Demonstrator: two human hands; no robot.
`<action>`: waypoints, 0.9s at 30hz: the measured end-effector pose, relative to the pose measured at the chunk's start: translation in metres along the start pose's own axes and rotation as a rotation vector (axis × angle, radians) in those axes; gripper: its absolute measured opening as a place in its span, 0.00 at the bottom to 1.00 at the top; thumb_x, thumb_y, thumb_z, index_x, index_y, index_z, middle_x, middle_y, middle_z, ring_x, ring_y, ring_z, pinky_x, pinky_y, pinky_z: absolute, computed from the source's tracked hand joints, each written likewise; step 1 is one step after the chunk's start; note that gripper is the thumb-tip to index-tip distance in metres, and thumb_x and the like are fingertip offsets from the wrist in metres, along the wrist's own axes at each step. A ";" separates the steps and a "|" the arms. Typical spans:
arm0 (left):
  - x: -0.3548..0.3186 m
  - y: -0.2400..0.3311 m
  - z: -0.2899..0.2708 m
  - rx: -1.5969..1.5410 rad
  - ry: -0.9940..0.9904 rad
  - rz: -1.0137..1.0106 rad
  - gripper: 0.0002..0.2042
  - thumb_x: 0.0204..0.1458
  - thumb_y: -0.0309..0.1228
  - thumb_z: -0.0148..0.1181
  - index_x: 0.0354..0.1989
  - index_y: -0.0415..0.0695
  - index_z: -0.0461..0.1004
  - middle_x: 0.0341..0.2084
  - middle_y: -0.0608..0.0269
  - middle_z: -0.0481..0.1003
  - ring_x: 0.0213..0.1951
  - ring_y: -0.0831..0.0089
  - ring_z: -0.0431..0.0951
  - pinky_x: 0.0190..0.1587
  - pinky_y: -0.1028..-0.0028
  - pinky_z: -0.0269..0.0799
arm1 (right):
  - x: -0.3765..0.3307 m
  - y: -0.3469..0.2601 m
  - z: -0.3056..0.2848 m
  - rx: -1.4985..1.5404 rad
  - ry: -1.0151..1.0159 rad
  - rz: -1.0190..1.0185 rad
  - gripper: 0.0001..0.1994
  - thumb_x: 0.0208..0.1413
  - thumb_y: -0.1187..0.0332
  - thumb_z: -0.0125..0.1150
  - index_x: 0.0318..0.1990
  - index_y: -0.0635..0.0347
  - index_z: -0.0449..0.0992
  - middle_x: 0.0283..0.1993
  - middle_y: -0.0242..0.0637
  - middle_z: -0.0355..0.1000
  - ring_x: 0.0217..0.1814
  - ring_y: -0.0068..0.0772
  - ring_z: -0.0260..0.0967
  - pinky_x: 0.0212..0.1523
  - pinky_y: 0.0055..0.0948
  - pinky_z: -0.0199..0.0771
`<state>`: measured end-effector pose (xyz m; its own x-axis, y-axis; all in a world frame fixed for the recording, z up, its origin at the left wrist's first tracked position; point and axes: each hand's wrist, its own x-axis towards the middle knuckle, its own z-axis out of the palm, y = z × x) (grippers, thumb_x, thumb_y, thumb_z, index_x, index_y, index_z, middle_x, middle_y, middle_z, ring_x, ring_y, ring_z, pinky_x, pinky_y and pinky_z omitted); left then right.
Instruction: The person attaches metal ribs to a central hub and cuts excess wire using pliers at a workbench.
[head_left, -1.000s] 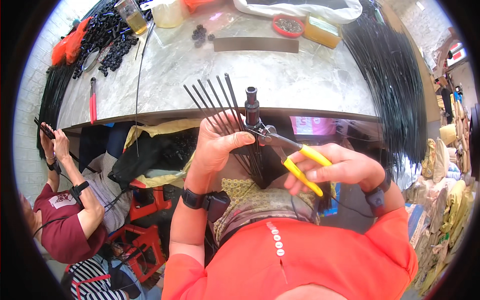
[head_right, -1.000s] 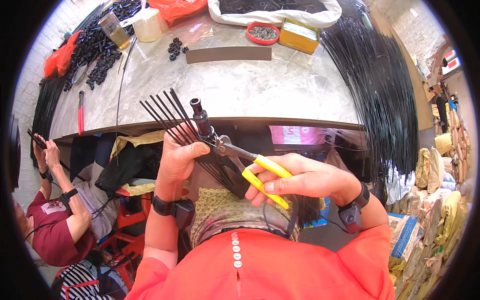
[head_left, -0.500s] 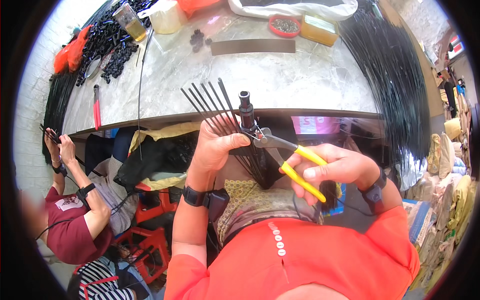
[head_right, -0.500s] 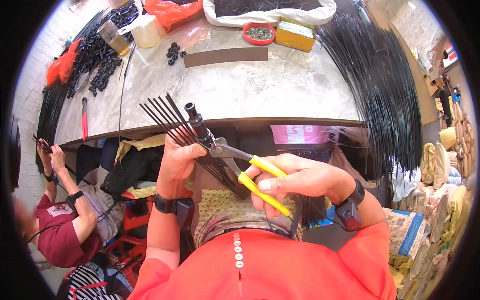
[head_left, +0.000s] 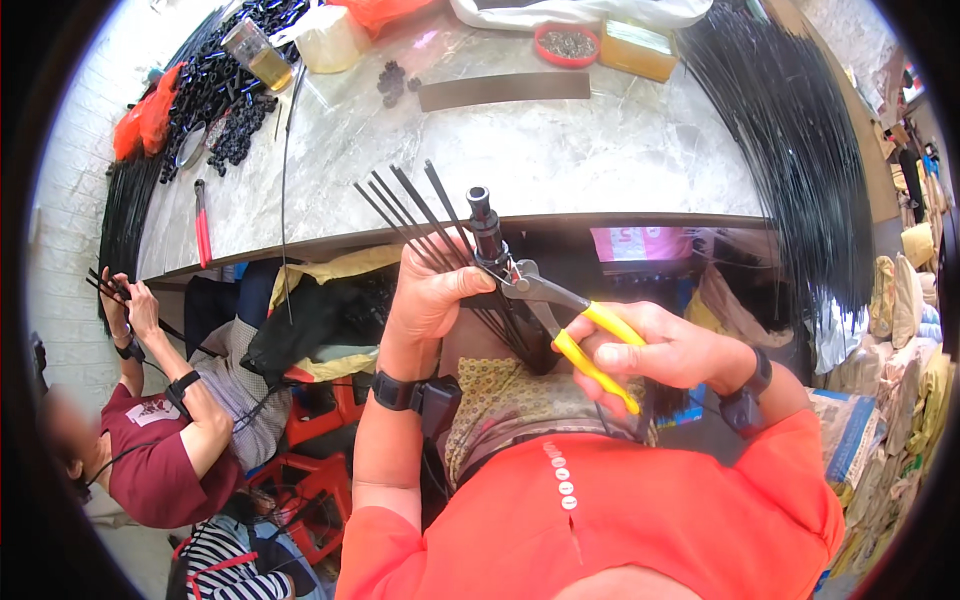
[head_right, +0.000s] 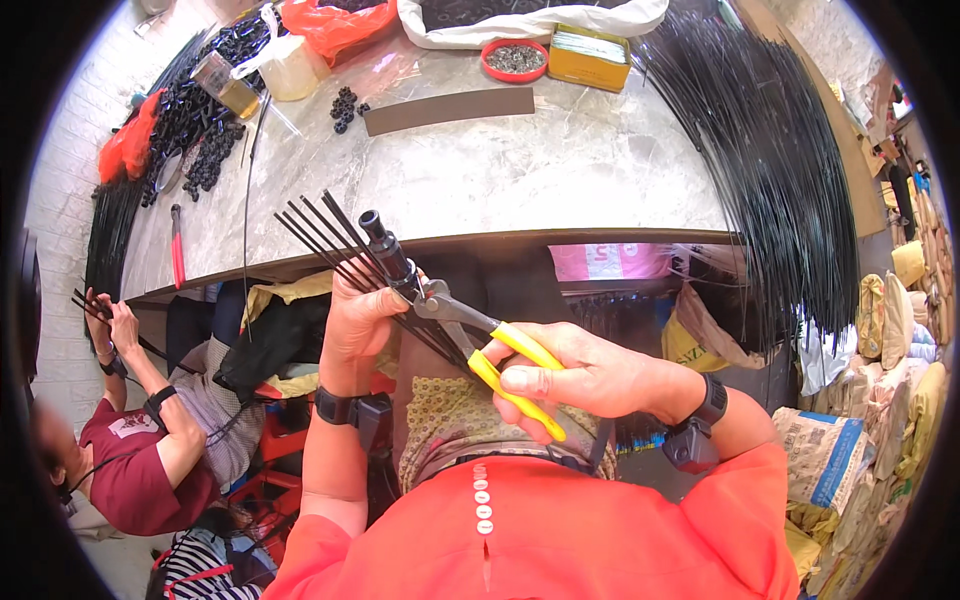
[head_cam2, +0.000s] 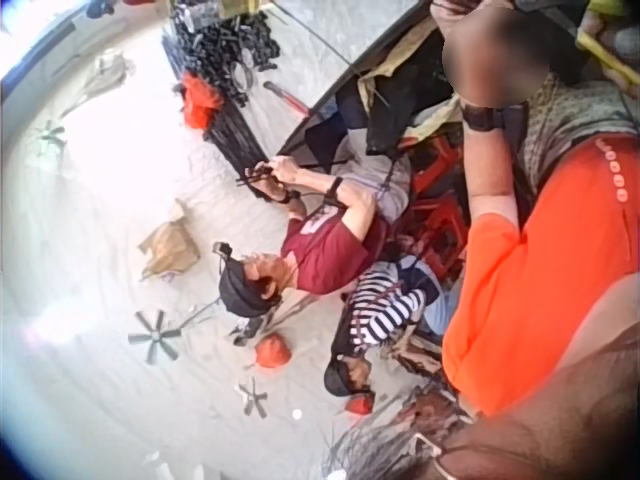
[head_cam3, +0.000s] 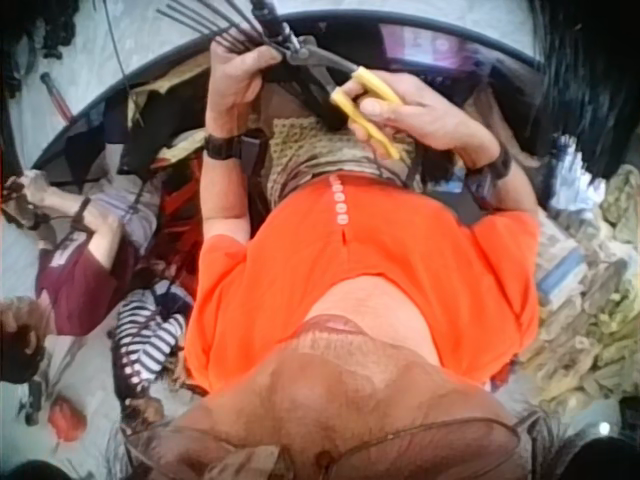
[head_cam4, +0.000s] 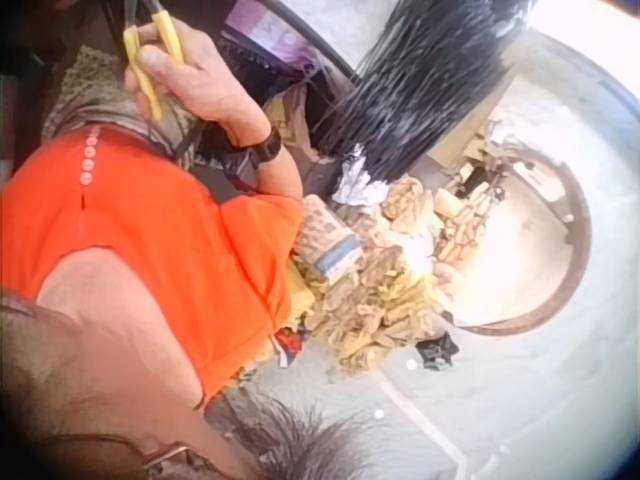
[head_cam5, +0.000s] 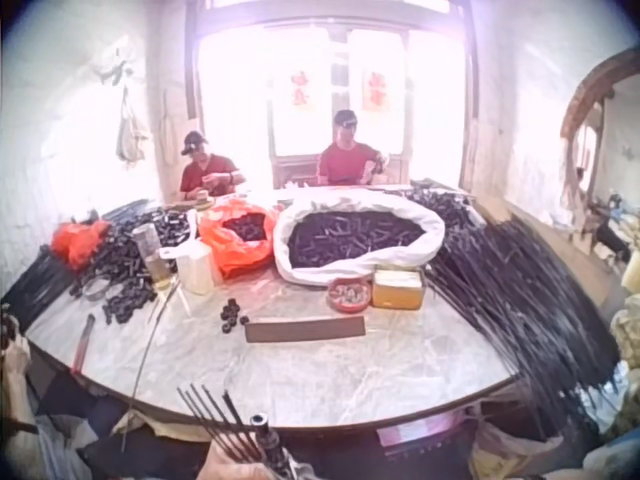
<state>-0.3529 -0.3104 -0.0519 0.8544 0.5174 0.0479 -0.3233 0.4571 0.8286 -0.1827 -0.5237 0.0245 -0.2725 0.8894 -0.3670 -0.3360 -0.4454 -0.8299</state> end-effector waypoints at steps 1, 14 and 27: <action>0.000 -0.001 0.001 -0.011 -0.002 0.017 0.14 0.41 0.21 0.74 0.38 0.37 0.78 0.31 0.57 0.81 0.33 0.68 0.82 0.41 0.67 0.79 | 0.000 0.001 0.001 0.009 0.009 -0.001 0.19 0.68 0.59 0.52 0.56 0.65 0.63 0.34 0.39 0.73 0.28 0.26 0.73 0.30 0.26 0.75; -0.010 -0.004 -0.004 -0.043 0.007 0.019 0.17 0.39 0.21 0.74 0.39 0.37 0.78 0.31 0.55 0.81 0.34 0.67 0.82 0.40 0.69 0.78 | -0.007 -0.003 0.019 0.324 -0.017 0.066 0.21 0.68 0.56 0.52 0.56 0.67 0.65 0.34 0.41 0.71 0.26 0.26 0.72 0.26 0.26 0.76; -0.020 -0.008 -0.007 -0.046 -0.082 0.027 0.17 0.42 0.26 0.74 0.41 0.35 0.77 0.31 0.50 0.80 0.33 0.57 0.82 0.39 0.58 0.80 | 0.002 0.046 0.045 0.890 -0.244 -0.107 0.20 0.69 0.57 0.49 0.60 0.62 0.64 0.35 0.42 0.68 0.26 0.29 0.68 0.23 0.29 0.75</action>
<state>-0.3702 -0.3194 -0.0639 0.8747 0.4704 0.1170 -0.3638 0.4774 0.7998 -0.2397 -0.5469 0.0041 -0.3483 0.9291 -0.1244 -0.9108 -0.3668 -0.1894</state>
